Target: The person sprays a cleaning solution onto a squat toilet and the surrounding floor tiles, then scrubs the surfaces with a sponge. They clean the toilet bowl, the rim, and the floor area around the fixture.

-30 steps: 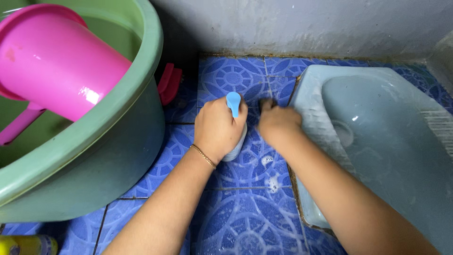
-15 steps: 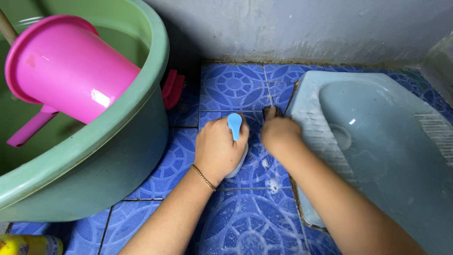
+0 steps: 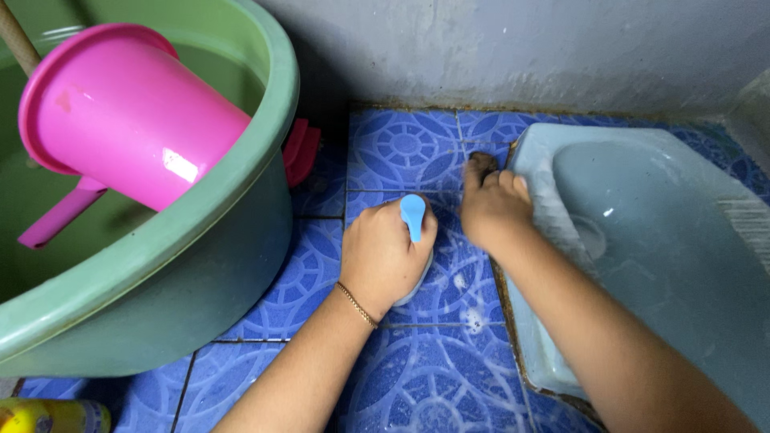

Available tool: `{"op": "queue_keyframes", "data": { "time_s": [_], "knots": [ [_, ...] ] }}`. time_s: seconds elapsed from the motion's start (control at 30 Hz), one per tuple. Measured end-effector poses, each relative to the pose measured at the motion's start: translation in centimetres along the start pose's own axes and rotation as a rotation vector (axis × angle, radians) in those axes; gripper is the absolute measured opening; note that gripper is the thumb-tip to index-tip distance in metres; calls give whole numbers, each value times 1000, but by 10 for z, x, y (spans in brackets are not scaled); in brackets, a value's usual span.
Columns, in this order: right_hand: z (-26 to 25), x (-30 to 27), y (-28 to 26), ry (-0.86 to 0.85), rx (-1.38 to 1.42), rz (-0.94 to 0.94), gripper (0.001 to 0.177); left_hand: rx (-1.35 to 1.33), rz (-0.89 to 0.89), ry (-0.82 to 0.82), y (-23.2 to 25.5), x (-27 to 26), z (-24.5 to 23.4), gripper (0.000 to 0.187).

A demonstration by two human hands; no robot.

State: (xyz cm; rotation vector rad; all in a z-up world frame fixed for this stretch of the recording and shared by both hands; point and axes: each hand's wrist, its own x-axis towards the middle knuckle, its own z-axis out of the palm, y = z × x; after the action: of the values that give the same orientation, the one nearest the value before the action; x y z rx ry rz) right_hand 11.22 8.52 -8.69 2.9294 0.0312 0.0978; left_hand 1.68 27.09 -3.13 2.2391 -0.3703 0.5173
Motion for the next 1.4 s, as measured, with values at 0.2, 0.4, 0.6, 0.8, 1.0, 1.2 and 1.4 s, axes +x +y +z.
{"op": "queue_keyframes", "data": {
  "time_s": [0.2,0.4,0.6,0.8,1.0,1.2,1.4],
  "knots": [
    [-19,29,-1,-238,145,149,74,-9,2,10,1,0,-1,22],
    [-28,16,-22,-174,254,-81,65,4,15,8,-2,-2,0,23],
    [-20,8,-24,-105,649,-544,43,0,14,-26,-3,-7,-2,23],
    [8,16,-21,-20,595,-286,32,-11,6,-20,0,-10,-11,20],
    [12,9,-12,39,515,-450,34,12,64,15,-3,-7,-9,20],
    [0,-2,-27,81,558,-328,49,23,39,9,-4,-9,-10,26],
    [-6,-7,-25,-20,611,-361,42,24,25,-24,-1,-6,-13,29]
  ]
}}
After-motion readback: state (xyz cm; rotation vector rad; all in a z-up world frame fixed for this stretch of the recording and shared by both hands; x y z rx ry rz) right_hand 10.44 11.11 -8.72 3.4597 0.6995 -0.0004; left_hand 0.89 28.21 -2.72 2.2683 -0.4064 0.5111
